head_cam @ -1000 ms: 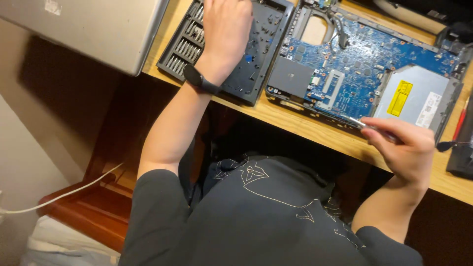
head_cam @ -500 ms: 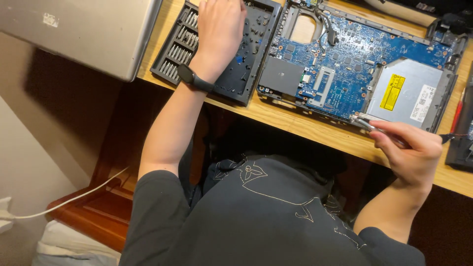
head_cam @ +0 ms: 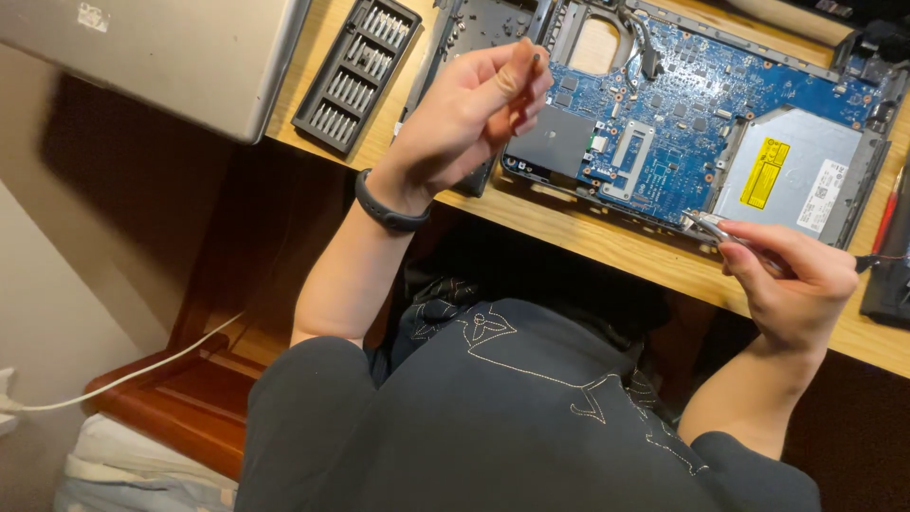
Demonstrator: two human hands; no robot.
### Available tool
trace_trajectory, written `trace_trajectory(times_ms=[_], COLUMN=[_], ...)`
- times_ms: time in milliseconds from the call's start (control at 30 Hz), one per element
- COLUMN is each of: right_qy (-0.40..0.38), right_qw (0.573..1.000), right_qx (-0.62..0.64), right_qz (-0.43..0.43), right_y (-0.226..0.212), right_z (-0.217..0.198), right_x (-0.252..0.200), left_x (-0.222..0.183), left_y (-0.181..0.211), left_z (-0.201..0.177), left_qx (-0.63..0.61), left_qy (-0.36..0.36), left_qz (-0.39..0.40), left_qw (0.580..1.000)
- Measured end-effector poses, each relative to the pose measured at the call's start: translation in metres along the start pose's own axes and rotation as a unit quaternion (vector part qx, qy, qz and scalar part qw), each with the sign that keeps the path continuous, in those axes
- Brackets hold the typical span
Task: The recorder is shown repairing a laptop by installing various components such as an SSD and a cooling fan onto the motherboard and securing them with screws.
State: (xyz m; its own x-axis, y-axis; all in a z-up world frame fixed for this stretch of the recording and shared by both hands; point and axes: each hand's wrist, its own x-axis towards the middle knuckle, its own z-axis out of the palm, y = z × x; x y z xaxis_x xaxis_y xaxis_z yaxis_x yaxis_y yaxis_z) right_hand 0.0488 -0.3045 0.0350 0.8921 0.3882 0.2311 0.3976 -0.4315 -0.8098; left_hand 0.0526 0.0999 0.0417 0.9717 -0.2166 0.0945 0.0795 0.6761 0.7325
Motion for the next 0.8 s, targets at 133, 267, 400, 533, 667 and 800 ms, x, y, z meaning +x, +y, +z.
trace_trajectory(times_ms=[133, 267, 400, 533, 667, 800], right_qy=[-0.004, -0.003, 0.012, -0.031, -0.026, -0.11], right_qw=[1.0, 1.0, 1.0, 0.994, 0.994, 0.954], right_qx=[-0.013, -0.025, 0.0, 0.074, 0.104, 0.278], right_qz=[0.0, -0.007, -0.011, -0.081, -0.015, 0.013], right_y=[-0.006, -0.011, -0.013, -0.022, -0.036, -0.041], right_z=[0.002, 0.008, 0.024, 0.037, 0.047, 0.047], right_x=[0.004, 0.007, 0.006, 0.018, 0.014, 0.009], left_x=[-0.003, -0.006, -0.013, -0.021, -0.023, -0.024], left_y=[0.001, -0.005, -0.023, -0.056, -0.067, -0.079], left_z=[0.006, 0.012, 0.023, 0.031, 0.05, 0.058], left_qx=[0.003, 0.007, 0.045, 0.098, 0.109, 0.109], left_qy=[-0.014, -0.025, -0.004, 0.03, 0.026, 0.05], left_qz=[-0.006, -0.005, -0.02, -0.026, -0.025, -0.03], left_qw=[1.0, 1.0, 0.999, 0.994, 0.993, 0.992])
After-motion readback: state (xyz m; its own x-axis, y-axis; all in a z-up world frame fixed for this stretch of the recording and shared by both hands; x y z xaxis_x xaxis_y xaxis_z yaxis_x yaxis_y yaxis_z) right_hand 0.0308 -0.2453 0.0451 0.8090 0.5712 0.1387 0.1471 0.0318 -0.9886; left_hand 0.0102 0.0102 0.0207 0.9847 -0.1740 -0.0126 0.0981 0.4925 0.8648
